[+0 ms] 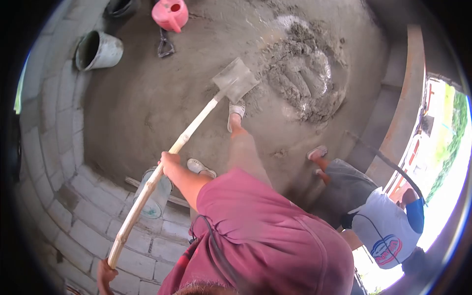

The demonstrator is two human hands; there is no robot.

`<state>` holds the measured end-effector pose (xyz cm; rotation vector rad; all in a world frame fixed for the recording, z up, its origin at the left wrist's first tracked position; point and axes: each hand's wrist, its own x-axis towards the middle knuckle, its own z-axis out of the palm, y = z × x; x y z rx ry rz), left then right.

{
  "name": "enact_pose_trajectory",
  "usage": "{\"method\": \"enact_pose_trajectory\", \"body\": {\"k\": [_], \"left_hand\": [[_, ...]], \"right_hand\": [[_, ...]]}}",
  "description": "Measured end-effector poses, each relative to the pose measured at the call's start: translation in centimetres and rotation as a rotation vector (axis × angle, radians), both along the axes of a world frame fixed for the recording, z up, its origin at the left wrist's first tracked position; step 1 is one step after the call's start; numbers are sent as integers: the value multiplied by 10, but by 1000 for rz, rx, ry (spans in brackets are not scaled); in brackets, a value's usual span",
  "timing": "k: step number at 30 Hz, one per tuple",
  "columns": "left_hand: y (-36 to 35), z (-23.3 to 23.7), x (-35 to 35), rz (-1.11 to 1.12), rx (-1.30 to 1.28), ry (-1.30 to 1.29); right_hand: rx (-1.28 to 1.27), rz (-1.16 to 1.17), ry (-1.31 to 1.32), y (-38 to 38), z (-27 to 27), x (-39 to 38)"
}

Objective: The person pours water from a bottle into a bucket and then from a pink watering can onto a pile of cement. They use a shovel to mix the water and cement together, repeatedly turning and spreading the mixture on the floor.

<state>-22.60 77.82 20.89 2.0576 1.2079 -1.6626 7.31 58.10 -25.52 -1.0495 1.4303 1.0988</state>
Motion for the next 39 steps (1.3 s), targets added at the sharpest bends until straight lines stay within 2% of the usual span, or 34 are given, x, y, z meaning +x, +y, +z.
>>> {"method": "enact_pose_trajectory", "body": {"k": [1,2,3,4,5,6,7,10,13,16,18,20,22,24,26,29,31,33,34,36,37,39], "left_hand": [[2,-20,38,-67,21,-18],[-5,-45,110,-130,36,-34],[-16,-74,183,26,72,42],[-8,-114,212,-177,-1,-76],[-22,-144,274,-221,-30,-140],[-40,-168,335,-270,-64,-185],[-48,-191,366,-339,-34,-257],[-64,-210,438,-472,11,-340],[-58,-216,439,-605,77,-460],[-37,-195,446,-678,192,-638],[-28,-164,461,-816,320,-744],[-28,-131,480,-940,423,-740],[-54,-95,501,-1033,459,-845],[-85,-71,511,-1045,405,-906],[-111,-56,512,-1060,311,-910],[-130,-47,480,-1048,299,-916],[-128,-11,461,-1026,287,-870],[-106,26,431,-1056,346,-911],[-95,31,424,-1074,385,-942],[-88,18,420,-1052,342,-976],[-85,7,420,-1048,321,-993],[-85,-12,427,-1050,234,-930]], "right_hand": [[5,-94,-68,-5,-17,36],[2,-183,-134,-16,-34,79],[10,-191,-215,-34,-58,131],[18,-198,-299,-58,-82,193],[60,-60,-356,-90,-113,250],[88,-247,-385,-118,-142,307],[113,-227,-352,-145,-158,359],[123,-386,-436,-183,-146,433],[228,-583,-477,-191,-125,443],[414,-790,-454,-193,-84,451],[477,-894,-469,-199,-36,462],[522,-960,-495,-211,2,455],[432,-1030,-496,-233,32,451],[380,-1060,-455,-268,29,442],[311,-896,-507,-297,26,426],[143,-748,-466,-311,38,398],[231,-808,-430,-314,62,383],[225,-786,-461,-293,113,356],[222,-758,-509,-286,102,350],[214,-712,-597,-278,72,329],[269,-767,-532,-273,69,334],[145,-718,-526,-261,58,341]]}}
